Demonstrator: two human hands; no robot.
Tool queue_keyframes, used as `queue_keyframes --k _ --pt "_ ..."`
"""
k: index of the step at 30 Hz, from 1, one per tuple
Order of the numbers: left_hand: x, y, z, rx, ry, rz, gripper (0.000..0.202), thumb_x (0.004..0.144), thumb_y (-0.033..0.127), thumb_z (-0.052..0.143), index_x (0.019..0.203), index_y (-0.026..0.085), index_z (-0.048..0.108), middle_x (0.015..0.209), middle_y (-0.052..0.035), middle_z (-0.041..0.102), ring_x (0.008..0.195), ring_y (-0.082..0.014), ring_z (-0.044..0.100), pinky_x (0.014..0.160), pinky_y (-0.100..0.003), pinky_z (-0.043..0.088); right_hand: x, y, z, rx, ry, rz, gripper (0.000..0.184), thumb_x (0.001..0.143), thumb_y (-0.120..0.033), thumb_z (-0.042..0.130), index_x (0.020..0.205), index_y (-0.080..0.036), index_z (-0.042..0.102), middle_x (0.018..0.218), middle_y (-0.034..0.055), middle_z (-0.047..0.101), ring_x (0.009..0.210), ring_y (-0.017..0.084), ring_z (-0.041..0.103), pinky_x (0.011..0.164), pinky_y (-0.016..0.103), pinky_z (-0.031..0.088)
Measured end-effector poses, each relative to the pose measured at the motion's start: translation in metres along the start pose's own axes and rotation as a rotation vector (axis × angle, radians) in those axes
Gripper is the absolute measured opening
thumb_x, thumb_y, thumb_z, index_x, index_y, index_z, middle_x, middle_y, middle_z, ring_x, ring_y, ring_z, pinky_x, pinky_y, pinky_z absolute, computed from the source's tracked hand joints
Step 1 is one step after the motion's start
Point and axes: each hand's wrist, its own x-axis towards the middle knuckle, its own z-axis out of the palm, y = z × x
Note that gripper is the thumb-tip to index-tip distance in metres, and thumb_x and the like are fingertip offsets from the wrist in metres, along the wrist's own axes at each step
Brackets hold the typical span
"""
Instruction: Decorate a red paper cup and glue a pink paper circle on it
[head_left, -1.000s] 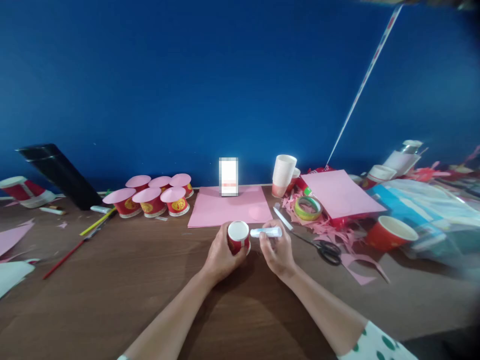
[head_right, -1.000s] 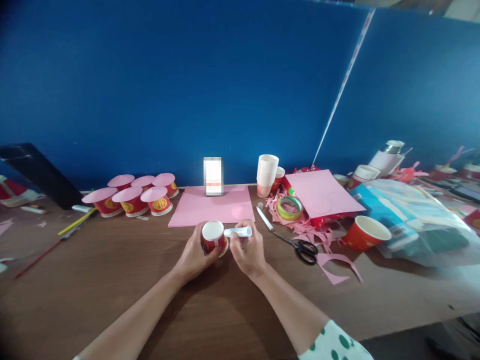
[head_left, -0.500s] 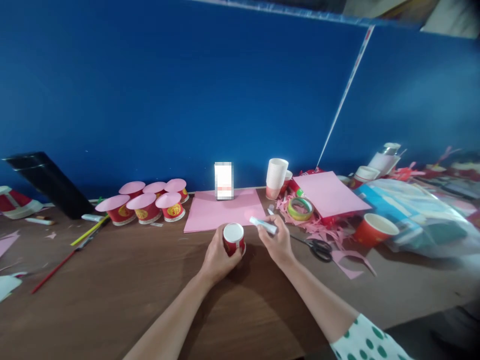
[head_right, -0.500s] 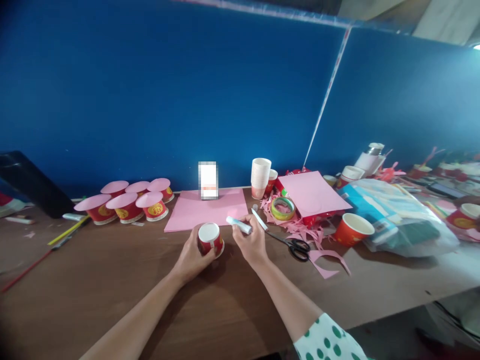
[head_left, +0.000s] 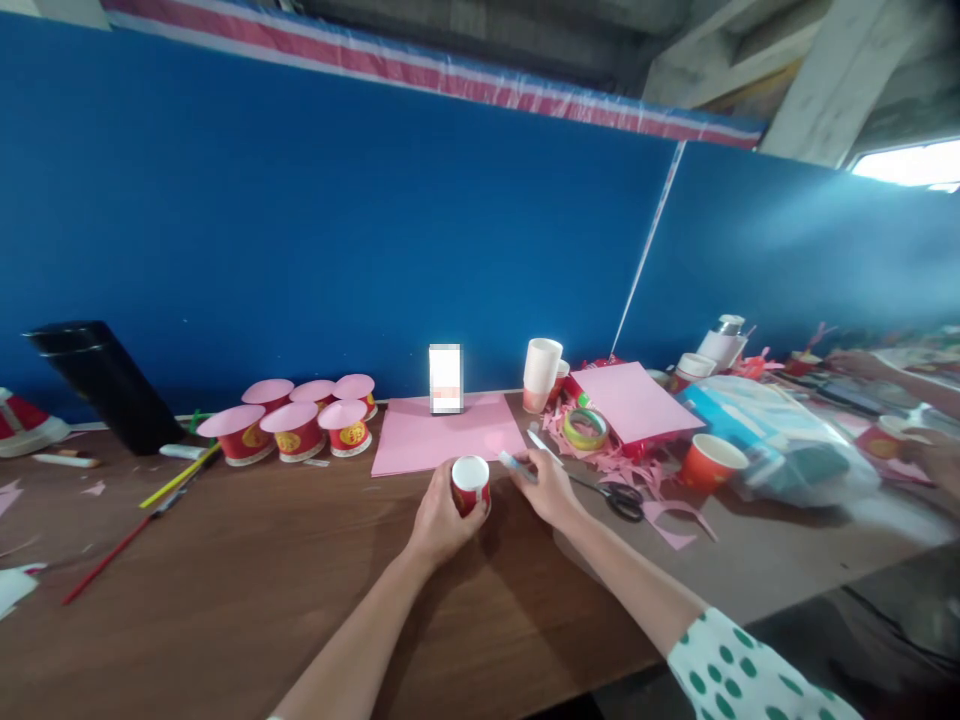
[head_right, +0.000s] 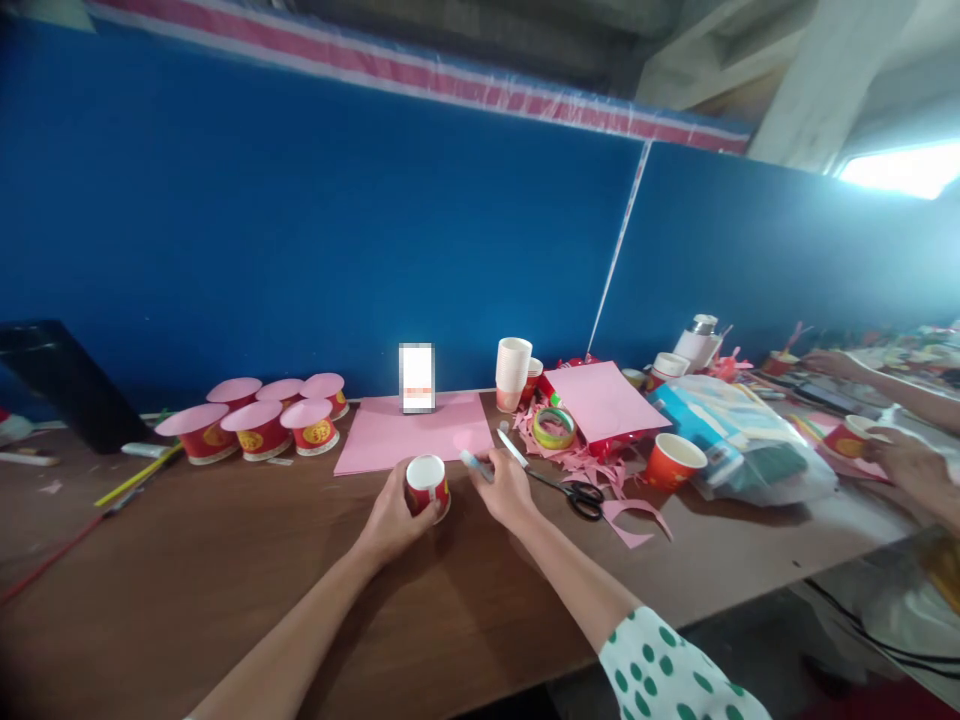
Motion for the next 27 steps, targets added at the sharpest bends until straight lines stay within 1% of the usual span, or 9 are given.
queue_keyframes --k 3,8,13,16,19,23,25,27 --pt "0.000 0.000 0.001 -0.014 -0.004 0.018 0.050 0.066 0.029 0.062 0.112 0.019 0.044 0.103 -0.0076 0.057 0.095 -0.0220 0.056 0.083 -0.038 0.045 -0.012 0.008 -0.007 -0.231 -0.023 -0.033 0.016 0.076 -0.028 0.056 0.088 -0.021 0.063 0.084 0.0048 0.064 0.079 0.021 0.059 0.068 0.029 0.043" --pt "0.000 0.002 0.001 -0.045 -0.003 0.039 0.051 0.066 0.030 0.063 0.112 0.020 0.044 0.103 -0.0065 0.058 0.093 -0.0211 0.057 0.083 -0.037 0.045 -0.021 0.019 -0.017 -0.433 -0.041 -0.047 0.017 0.079 -0.029 0.053 0.091 -0.022 0.062 0.086 0.0053 0.064 0.079 0.021 0.058 0.067 0.029 0.041" --pt "-0.002 0.003 0.000 -0.069 -0.028 0.020 0.049 0.067 0.031 0.062 0.112 0.020 0.044 0.102 -0.0059 0.059 0.092 -0.0210 0.058 0.082 -0.036 0.045 -0.019 0.026 -0.019 -0.489 -0.066 -0.060 0.019 0.079 -0.029 0.053 0.093 -0.022 0.063 0.089 0.0055 0.064 0.082 0.021 0.058 0.070 0.028 0.041" --pt "-0.002 0.004 -0.001 -0.078 -0.037 0.012 0.049 0.068 0.031 0.061 0.112 0.020 0.044 0.101 -0.0057 0.059 0.091 -0.0212 0.058 0.083 -0.037 0.044 -0.017 0.026 -0.020 -0.464 -0.077 -0.062 0.022 0.079 -0.035 0.054 0.095 -0.022 0.063 0.089 0.0055 0.064 0.084 0.022 0.058 0.071 0.029 0.041" --pt "-0.002 0.005 -0.001 -0.098 -0.050 0.005 0.053 0.067 0.034 0.063 0.115 0.021 0.043 0.105 -0.0060 0.058 0.094 -0.0222 0.057 0.084 -0.038 0.043 -0.009 0.024 -0.023 -0.420 -0.082 -0.054 0.027 0.080 -0.042 0.054 0.096 -0.022 0.062 0.090 0.0061 0.064 0.082 0.022 0.059 0.070 0.030 0.042" --pt "-0.002 0.000 -0.004 -0.151 -0.091 -0.026 0.071 0.064 0.043 0.066 0.125 0.020 0.037 0.119 -0.0102 0.052 0.109 -0.0272 0.051 0.093 -0.043 0.038 0.013 0.020 -0.027 -0.413 -0.099 -0.065 0.026 0.082 -0.037 0.052 0.102 -0.021 0.058 0.093 0.0070 0.064 0.085 0.022 0.059 0.071 0.029 0.041" --pt "-0.002 -0.004 -0.005 -0.208 -0.098 -0.012 0.074 0.068 0.046 0.062 0.130 0.019 0.033 0.127 -0.0133 0.047 0.117 -0.0291 0.045 0.097 -0.045 0.035 0.027 0.019 -0.026 -0.436 -0.119 -0.091 0.026 0.081 -0.033 0.053 0.103 -0.021 0.058 0.098 0.0074 0.064 0.087 0.022 0.059 0.072 0.029 0.040" --pt "-0.001 -0.009 -0.006 -0.278 -0.074 0.028 0.070 0.075 0.049 0.053 0.132 0.017 0.031 0.130 -0.0150 0.044 0.121 -0.0285 0.042 0.100 -0.044 0.032 0.041 0.017 -0.023 -0.447 -0.137 -0.098 0.025 0.081 -0.031 0.054 0.104 -0.022 0.058 0.098 0.0075 0.064 0.087 0.022 0.059 0.072 0.029 0.040"
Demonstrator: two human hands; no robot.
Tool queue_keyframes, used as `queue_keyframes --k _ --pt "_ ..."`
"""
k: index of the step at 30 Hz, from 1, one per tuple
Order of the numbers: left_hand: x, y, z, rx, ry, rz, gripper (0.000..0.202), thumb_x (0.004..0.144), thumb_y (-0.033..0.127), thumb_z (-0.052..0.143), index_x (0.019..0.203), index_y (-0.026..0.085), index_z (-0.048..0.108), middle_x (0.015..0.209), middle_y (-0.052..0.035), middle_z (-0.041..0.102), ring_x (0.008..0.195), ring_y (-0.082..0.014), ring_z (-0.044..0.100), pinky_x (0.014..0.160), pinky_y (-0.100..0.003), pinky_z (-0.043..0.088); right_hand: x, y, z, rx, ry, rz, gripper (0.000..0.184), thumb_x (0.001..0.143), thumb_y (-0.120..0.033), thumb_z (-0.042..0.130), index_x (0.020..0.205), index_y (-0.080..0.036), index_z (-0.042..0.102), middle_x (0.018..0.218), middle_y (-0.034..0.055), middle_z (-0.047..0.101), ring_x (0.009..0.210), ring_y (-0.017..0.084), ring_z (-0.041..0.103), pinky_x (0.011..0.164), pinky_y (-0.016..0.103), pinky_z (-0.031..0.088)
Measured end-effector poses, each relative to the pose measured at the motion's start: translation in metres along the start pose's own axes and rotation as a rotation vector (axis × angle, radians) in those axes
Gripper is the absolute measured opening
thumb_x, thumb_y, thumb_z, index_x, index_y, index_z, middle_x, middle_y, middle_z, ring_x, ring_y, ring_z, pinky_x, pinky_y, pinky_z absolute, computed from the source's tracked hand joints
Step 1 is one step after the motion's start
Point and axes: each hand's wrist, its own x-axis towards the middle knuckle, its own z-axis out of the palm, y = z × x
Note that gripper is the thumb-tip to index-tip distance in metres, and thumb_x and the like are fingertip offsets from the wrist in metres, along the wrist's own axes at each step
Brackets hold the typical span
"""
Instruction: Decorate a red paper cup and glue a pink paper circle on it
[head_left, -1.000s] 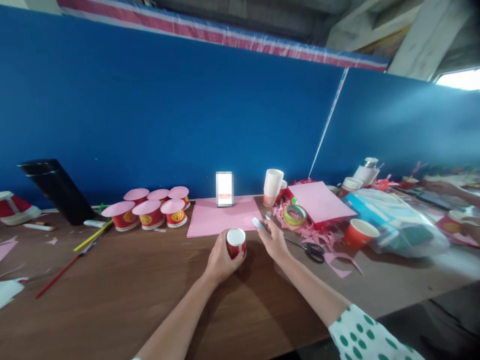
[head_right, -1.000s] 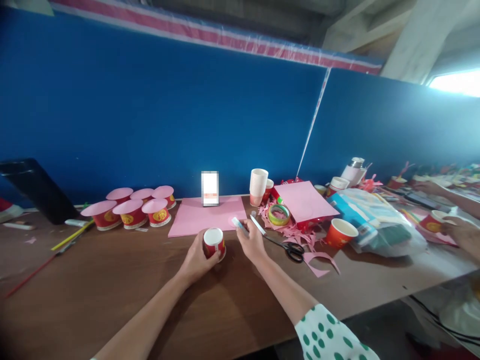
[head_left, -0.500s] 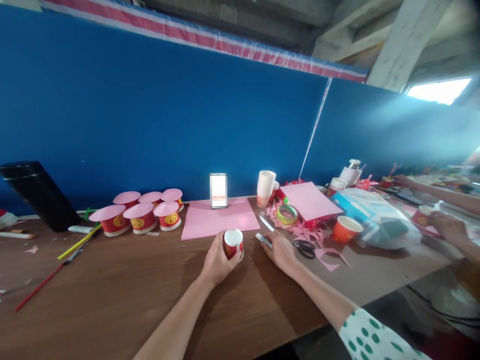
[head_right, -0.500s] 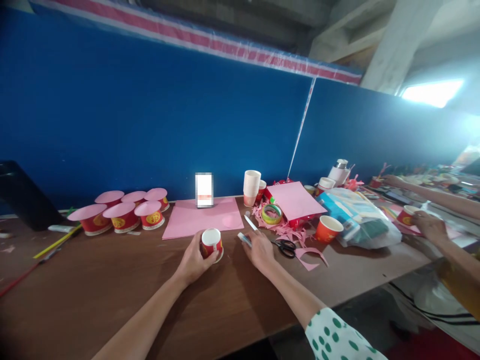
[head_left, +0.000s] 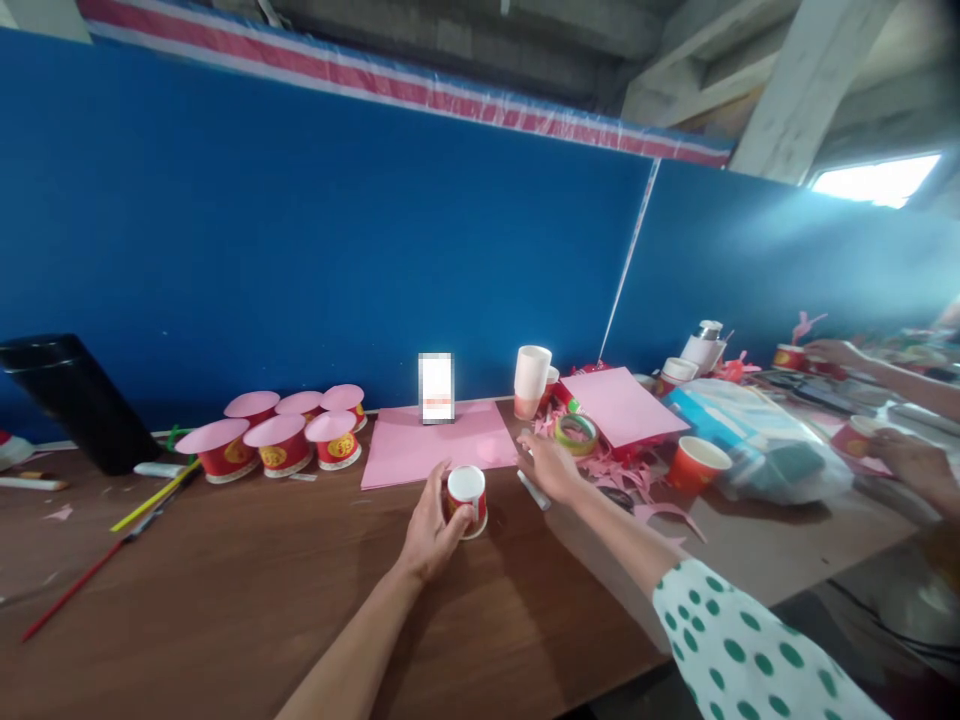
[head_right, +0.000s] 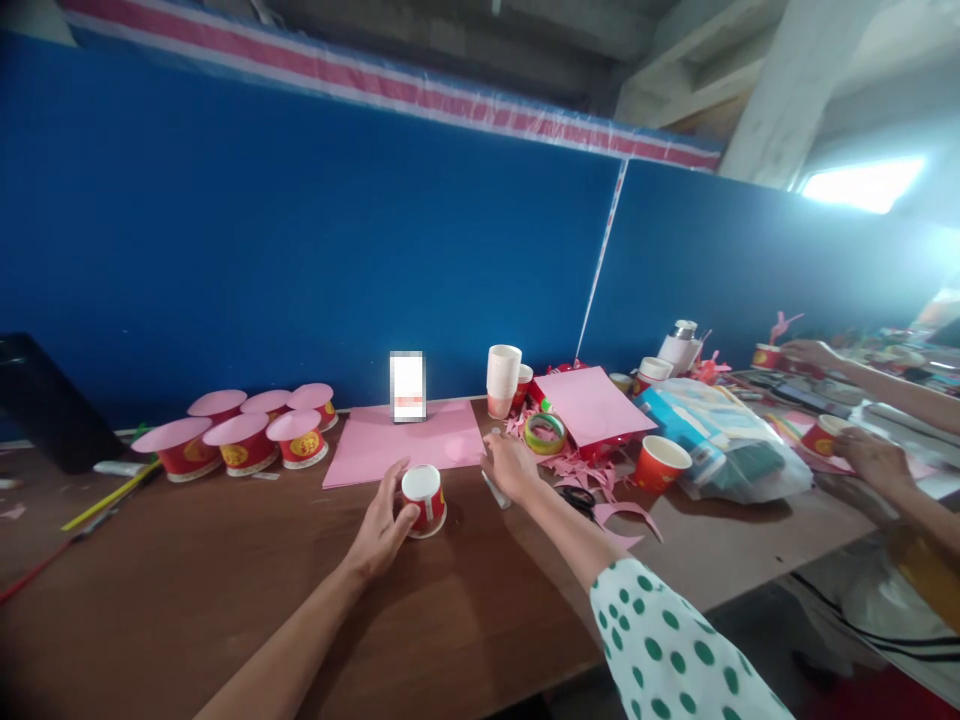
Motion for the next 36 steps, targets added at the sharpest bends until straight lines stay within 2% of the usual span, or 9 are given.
queue_keyframes --k 5,8,14,24,28,30,32,34,36 --pt "0.002 -0.008 -0.002 -0.168 0.147 0.046 0.063 0.084 0.057 0.031 0.132 0.016 0.032 0.121 -0.0148 0.050 0.111 -0.0245 0.050 0.096 -0.042 0.037 0.030 -0.009 0.007 -0.021 -0.063 -0.029 0.023 0.076 -0.032 0.060 0.096 -0.019 0.060 0.102 0.0105 0.063 0.096 0.026 0.056 0.075 0.031 0.039" --pt "0.005 -0.013 -0.002 -0.205 0.216 0.008 0.061 0.085 0.056 0.028 0.131 0.017 0.033 0.119 -0.0145 0.052 0.108 -0.0235 0.052 0.093 -0.042 0.039 0.043 -0.014 0.012 -0.029 -0.120 -0.032 0.026 0.070 -0.033 0.067 0.090 -0.019 0.062 0.097 0.0110 0.065 0.094 0.027 0.057 0.074 0.031 0.040" --pt "0.007 -0.017 -0.001 -0.211 0.240 -0.032 0.056 0.087 0.053 0.029 0.128 0.017 0.037 0.116 -0.0135 0.053 0.106 -0.0227 0.054 0.093 -0.042 0.040 0.054 -0.016 0.018 -0.009 -0.178 -0.021 0.017 0.061 -0.024 0.073 0.072 -0.019 0.062 0.082 0.0084 0.067 0.086 0.026 0.060 0.072 0.030 0.040" --pt "0.006 -0.012 -0.002 -0.199 0.226 -0.030 0.049 0.088 0.048 0.031 0.125 0.017 0.040 0.116 -0.0130 0.053 0.107 -0.0217 0.053 0.094 -0.041 0.039 0.049 -0.012 0.017 0.227 -0.104 0.009 0.029 0.057 -0.012 0.069 0.082 -0.021 0.056 0.079 0.0015 0.062 0.077 0.020 0.057 0.068 0.028 0.040" --pt "0.007 -0.011 -0.003 -0.208 0.220 -0.028 0.048 0.088 0.047 0.030 0.122 0.015 0.042 0.116 -0.0142 0.052 0.107 -0.0220 0.052 0.094 -0.041 0.039 0.052 -0.010 0.016 0.408 -0.028 0.022 0.036 0.059 -0.012 0.064 0.093 -0.020 0.053 0.091 0.0014 0.060 0.084 0.017 0.056 0.074 0.028 0.042" --pt "0.007 -0.009 -0.003 -0.189 0.172 -0.039 0.052 0.084 0.047 0.040 0.124 0.014 0.039 0.117 -0.0152 0.050 0.108 -0.0230 0.051 0.094 -0.041 0.040 0.050 -0.009 0.015 0.498 0.017 0.051 0.041 0.061 -0.015 0.063 0.100 -0.018 0.052 0.098 0.0030 0.058 0.090 0.017 0.055 0.078 0.029 0.043" --pt "0.006 -0.005 -0.002 -0.138 0.101 -0.080 0.071 0.072 0.046 0.060 0.129 0.015 0.032 0.120 -0.0159 0.048 0.108 -0.0245 0.052 0.092 -0.041 0.041 0.044 -0.010 0.013 0.569 0.056 0.089 0.048 0.064 -0.021 0.062 0.110 -0.018 0.049 0.101 0.0044 0.057 0.092 0.018 0.055 0.077 0.031 0.045" --pt "0.005 -0.001 0.000 -0.052 0.065 -0.131 0.089 0.057 0.042 0.073 0.131 0.017 0.029 0.121 -0.0151 0.046 0.104 -0.0257 0.054 0.089 -0.042 0.043 0.036 -0.012 0.011 0.664 0.086 0.132 0.055 0.065 -0.026 0.062 0.117 -0.019 0.045 0.101 0.0048 0.056 0.090 0.018 0.057 0.071 0.030 0.047" --pt "0.004 0.002 0.002 0.032 0.068 -0.164 0.093 0.052 0.040 0.076 0.131 0.020 0.031 0.118 -0.0124 0.048 0.099 -0.0252 0.057 0.087 -0.043 0.044 0.026 -0.015 0.007 0.865 0.101 0.200 0.057 0.064 -0.028 0.065 0.117 -0.021 0.046 0.098 0.0040 0.057 0.083 0.017 0.059 0.063 0.027 0.048"
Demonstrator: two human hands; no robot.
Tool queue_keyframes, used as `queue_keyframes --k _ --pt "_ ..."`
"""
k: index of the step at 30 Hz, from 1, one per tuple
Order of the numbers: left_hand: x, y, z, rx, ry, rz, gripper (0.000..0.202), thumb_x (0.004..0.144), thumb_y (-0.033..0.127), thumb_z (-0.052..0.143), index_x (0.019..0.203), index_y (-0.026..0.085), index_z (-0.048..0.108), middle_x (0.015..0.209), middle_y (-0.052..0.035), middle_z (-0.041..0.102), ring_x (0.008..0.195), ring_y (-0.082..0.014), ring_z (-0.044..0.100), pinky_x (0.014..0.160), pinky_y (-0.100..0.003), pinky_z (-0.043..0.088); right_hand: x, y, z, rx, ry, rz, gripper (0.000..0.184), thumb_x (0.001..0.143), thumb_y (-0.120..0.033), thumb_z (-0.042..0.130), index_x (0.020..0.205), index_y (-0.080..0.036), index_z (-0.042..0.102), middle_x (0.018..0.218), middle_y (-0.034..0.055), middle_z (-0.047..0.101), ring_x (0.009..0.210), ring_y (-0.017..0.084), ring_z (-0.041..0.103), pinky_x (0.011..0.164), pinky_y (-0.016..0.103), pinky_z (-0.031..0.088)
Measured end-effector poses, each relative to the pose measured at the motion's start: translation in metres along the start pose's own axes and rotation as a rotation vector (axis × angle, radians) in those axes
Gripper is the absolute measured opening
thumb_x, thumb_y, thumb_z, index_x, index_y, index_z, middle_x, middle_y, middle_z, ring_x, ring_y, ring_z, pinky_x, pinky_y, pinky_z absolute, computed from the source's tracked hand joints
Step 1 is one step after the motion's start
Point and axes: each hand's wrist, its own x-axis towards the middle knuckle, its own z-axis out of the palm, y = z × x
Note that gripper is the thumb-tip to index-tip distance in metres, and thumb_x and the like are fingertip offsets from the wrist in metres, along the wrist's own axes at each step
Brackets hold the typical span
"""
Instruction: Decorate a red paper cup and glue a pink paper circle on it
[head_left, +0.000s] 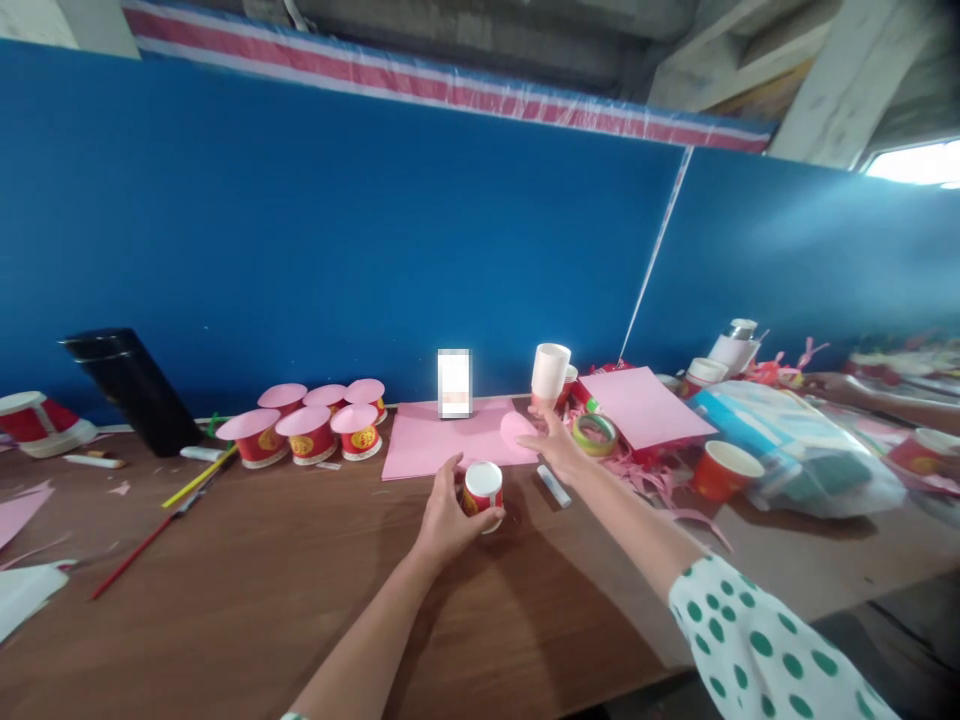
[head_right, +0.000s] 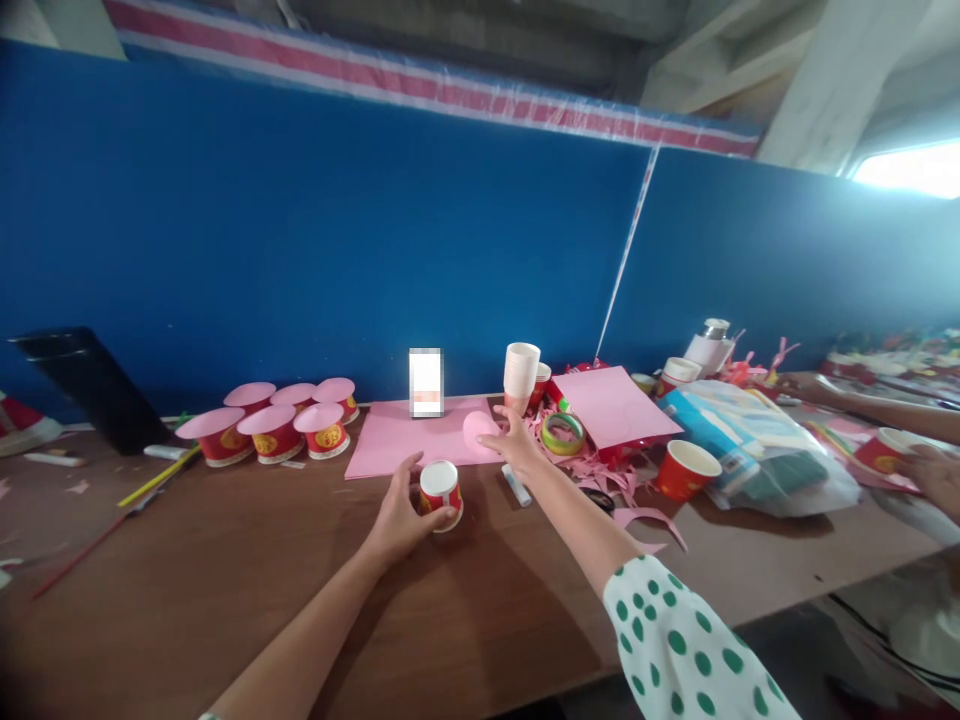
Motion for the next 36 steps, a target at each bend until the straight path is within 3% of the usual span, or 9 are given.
queue_keyframes --k 4,8,10,13,18,23,27,29,36 --pt "-0.003 0.003 0.000 0.033 -0.009 0.009 0.087 0.055 0.038 0.073 0.130 0.022 0.031 0.108 -0.0079 0.054 0.092 -0.0229 0.059 0.085 -0.042 0.045 -0.019 -0.012 -0.005 0.409 -0.018 0.211 0.063 0.057 -0.027 0.073 0.115 -0.023 0.048 0.100 0.0039 0.058 0.068 0.013 0.061 0.051 0.023 0.047" --pt "-0.003 0.010 -0.006 -0.032 -0.020 0.136 0.073 0.066 0.036 0.065 0.130 0.020 0.033 0.115 -0.0110 0.053 0.101 -0.0233 0.056 0.090 -0.042 0.042 -0.034 -0.026 -0.010 0.549 -0.014 0.188 0.059 0.057 -0.029 0.076 0.110 -0.026 0.051 0.111 0.0043 0.055 0.074 0.014 0.063 0.057 0.026 0.051" --pt "-0.001 0.020 -0.009 -0.083 0.097 0.209 0.057 0.073 0.036 0.058 0.125 0.019 0.040 0.115 -0.0115 0.054 0.107 -0.0229 0.053 0.092 -0.040 0.040 -0.043 -0.035 -0.008 0.560 0.001 0.137 0.060 0.060 -0.031 0.075 0.113 -0.025 0.049 0.113 0.0048 0.055 0.081 0.016 0.062 0.063 0.029 0.053" --pt "0.003 0.043 -0.016 -0.175 0.303 0.095 0.036 0.078 0.039 0.053 0.106 0.017 0.052 0.091 -0.0065 0.062 0.087 -0.0184 0.060 0.077 -0.033 0.047 -0.058 -0.051 0.000 0.491 0.091 0.011 0.062 0.059 -0.032 0.076 0.115 -0.023 0.048 0.115 0.0064 0.055 0.097 0.021 0.058 0.076 0.033 0.053" --pt "0.003 0.067 -0.022 -0.427 -0.021 -0.100 0.027 0.075 0.040 0.059 0.086 0.015 0.058 0.076 -0.0028 0.063 0.072 -0.0136 0.060 0.063 -0.024 0.046 -0.078 -0.077 0.021 0.323 0.208 -0.167 0.064 0.063 -0.032 0.074 0.120 -0.023 0.047 0.124 0.0071 0.049 0.110 0.023 0.049 0.091 0.038 0.046" --pt "0.003 0.066 -0.024 -0.851 -0.088 -0.227 0.021 0.069 0.028 0.069 0.079 0.016 0.055 0.067 0.0029 0.056 0.059 -0.0062 0.054 0.059 -0.019 0.045 -0.082 -0.086 0.033 0.273 0.152 -0.173 0.063 0.060 -0.029 0.076 0.117 -0.022 0.047 0.121 0.0078 0.050 0.112 0.025 0.048 0.095 0.039 0.042" --pt "0.006 0.067 -0.037 -0.993 -0.013 -0.242 0.018 0.069 0.022 0.070 0.076 0.015 0.056 0.066 0.0036 0.057 0.058 -0.0047 0.055 0.059 -0.016 0.047 -0.084 -0.073 0.031 0.523 -0.039 -0.068 0.075 0.064 -0.034 0.074 0.127 -0.027 0.033 0.119 0.0081 0.048 0.095 0.021 0.057 0.080 0.038 0.051" --pt "0.009 0.068 -0.045 -1.077 0.067 -0.255 0.017 0.068 0.019 0.071 0.076 0.015 0.057 0.067 0.0034 0.058 0.058 -0.0047 0.056 0.059 -0.016 0.049 -0.087 -0.056 0.027 0.554 -0.031 -0.045 0.078 0.063 -0.034 0.074 0.128 -0.030 0.030 0.121 0.0074 0.045 0.094 0.019 0.057 0.081 0.038 0.050" --pt "0.018 0.061 -0.057 -1.241 0.086 -0.325 0.014 0.068 0.013 0.070 0.076 0.015 0.059 0.064 0.0032 0.061 0.057 -0.0055 0.058 0.054 -0.016 0.051 -0.095 0.004 0.031 0.210 -0.215 -0.073 0.078 0.063 -0.018 0.069 0.131 -0.027 0.032 0.125 0.0099 0.048 0.115 0.025 0.047 0.089 0.043 0.043"
